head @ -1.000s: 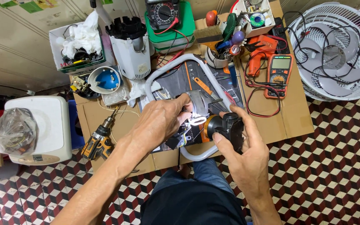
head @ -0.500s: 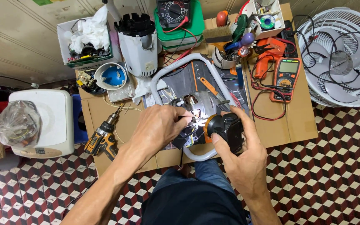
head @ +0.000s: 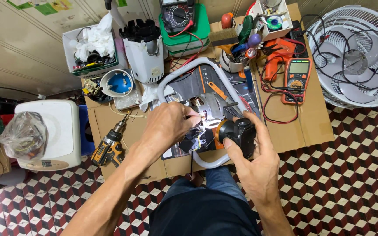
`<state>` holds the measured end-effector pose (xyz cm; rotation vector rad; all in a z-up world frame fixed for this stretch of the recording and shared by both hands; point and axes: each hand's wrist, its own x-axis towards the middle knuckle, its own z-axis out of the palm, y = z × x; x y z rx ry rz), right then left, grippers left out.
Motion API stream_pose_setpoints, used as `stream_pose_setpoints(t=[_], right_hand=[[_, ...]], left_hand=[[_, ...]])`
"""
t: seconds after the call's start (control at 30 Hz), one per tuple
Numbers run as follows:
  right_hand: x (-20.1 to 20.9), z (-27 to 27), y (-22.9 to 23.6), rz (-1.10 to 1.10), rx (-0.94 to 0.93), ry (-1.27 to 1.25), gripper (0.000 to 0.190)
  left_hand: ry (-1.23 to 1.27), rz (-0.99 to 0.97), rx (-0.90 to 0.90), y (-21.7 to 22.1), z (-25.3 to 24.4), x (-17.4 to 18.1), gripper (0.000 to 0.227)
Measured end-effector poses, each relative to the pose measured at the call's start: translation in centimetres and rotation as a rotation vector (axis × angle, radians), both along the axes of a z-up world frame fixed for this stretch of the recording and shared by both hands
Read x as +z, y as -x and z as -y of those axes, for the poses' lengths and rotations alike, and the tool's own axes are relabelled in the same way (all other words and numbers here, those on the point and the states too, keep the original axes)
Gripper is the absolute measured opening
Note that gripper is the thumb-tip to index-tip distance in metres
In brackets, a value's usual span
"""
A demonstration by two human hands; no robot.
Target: The person works on a disassembled electrical device, likely a fan motor, on a cluttered workbench. They use pliers to cut wires, a flashlight to illuminate the internal components, and a screwdriver to adjust parts. The person also handles a multimeter and a power drill during the process.
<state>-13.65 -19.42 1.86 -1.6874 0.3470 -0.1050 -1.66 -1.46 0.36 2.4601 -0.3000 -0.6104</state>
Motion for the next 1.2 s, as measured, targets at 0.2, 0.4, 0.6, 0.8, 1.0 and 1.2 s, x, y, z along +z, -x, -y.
stream_pose_setpoints(t=[0.2,0.4,0.6,0.8,1.0,1.2], right_hand=[[-0.2,1.0,1.9,0.045,-0.062,-0.002,0.063],[-0.3,4.5,4.8,-0.029,-0.303,0.01,0.063],[-2.1,7.7,6.6,-0.046,-0.418,0.107,0.057],[-4.8,11.5,3.5,-0.012,-0.292,-0.219,0.051],[-7.6,16.3,0.8,-0.064,-0.282,-0.198,0.045],[-8.0,18.2,-3.3,-0.112,-0.093,-0.267,0.047]], left_hand=[[0.077,0.034,0.027,1.7,-1.0,1.8,0.024],[0.648,0.037,0.635,5.4,-5.2,0.5,0.038],[0.77,-0.198,1.006,11.9,-7.8,-8.8,0.041],[0.525,-0.316,0.627,18.1,-4.3,-17.9,0.033],[0.142,-0.298,0.345,17.0,4.6,-25.0,0.035],[0.256,-0.175,0.646,12.9,10.8,-29.5,0.031]])
